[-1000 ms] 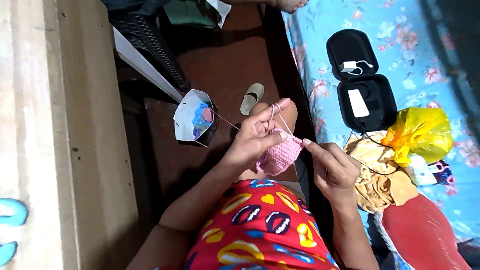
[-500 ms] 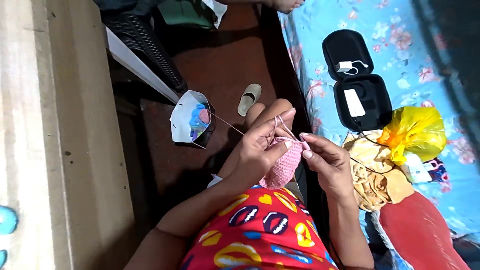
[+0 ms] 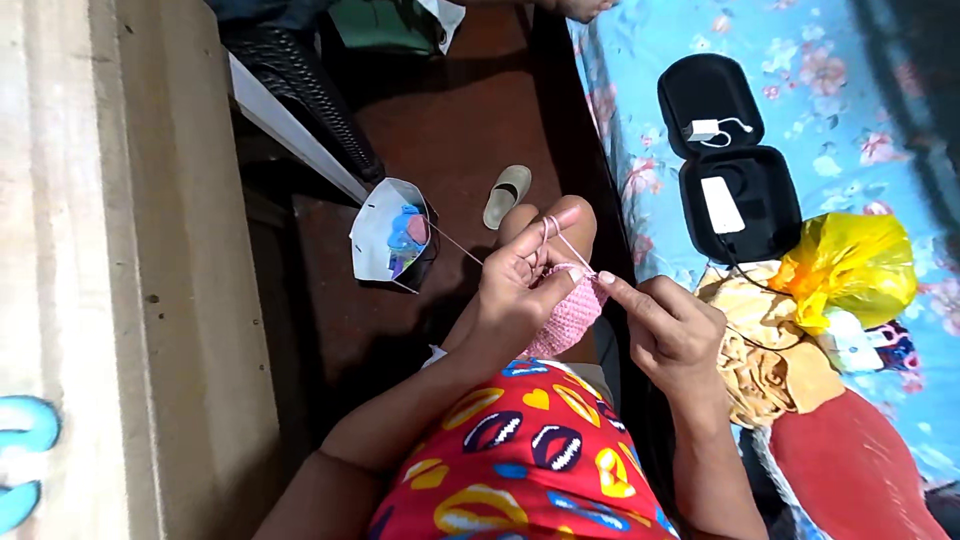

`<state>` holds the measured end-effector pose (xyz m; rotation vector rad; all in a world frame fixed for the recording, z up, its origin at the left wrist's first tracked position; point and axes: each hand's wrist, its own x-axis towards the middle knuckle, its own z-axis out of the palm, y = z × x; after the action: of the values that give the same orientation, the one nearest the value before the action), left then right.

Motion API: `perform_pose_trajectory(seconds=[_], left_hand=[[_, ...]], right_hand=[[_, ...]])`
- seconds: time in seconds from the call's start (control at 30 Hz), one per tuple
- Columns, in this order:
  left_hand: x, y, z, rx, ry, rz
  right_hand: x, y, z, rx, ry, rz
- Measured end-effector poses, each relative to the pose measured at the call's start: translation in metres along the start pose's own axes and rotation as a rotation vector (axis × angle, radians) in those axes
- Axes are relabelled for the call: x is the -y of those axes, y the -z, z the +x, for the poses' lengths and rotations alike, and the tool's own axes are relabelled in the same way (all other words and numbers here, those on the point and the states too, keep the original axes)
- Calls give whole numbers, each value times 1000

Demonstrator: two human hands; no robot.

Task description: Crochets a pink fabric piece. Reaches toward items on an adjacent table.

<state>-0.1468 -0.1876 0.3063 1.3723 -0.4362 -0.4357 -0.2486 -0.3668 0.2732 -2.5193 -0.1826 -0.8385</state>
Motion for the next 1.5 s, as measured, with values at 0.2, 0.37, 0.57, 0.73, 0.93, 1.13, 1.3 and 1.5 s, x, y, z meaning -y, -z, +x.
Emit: perform_pose_trajectory(seconds=[0.2, 0.37, 0.57, 0.73, 0.93, 1.13, 1.3, 1.5], left_hand=[[3, -3, 0, -4, -33, 26], [5, -1, 1, 27, 46, -68], [16, -12, -9, -21, -230, 184], [38, -14, -18, -21, -721, 702], [32, -16, -15, -51, -344, 95], [8, 5, -3, 115, -68, -116], [-1, 13, 4, 169, 104, -250], [7, 14, 4, 190, 95, -210]], right_hand=[[4, -5, -3, -17, 14, -68], [1, -4, -3, -22, -19, 70], [7, -3, -4, -10, -313, 666], [37, 6, 9, 1, -617, 842], [26, -9, 1, -117, -323, 580], [9, -5, -1, -115, -25, 150], [4, -2, 1, -79, 33, 107], [-1, -4, 0, 7, -102, 502]])
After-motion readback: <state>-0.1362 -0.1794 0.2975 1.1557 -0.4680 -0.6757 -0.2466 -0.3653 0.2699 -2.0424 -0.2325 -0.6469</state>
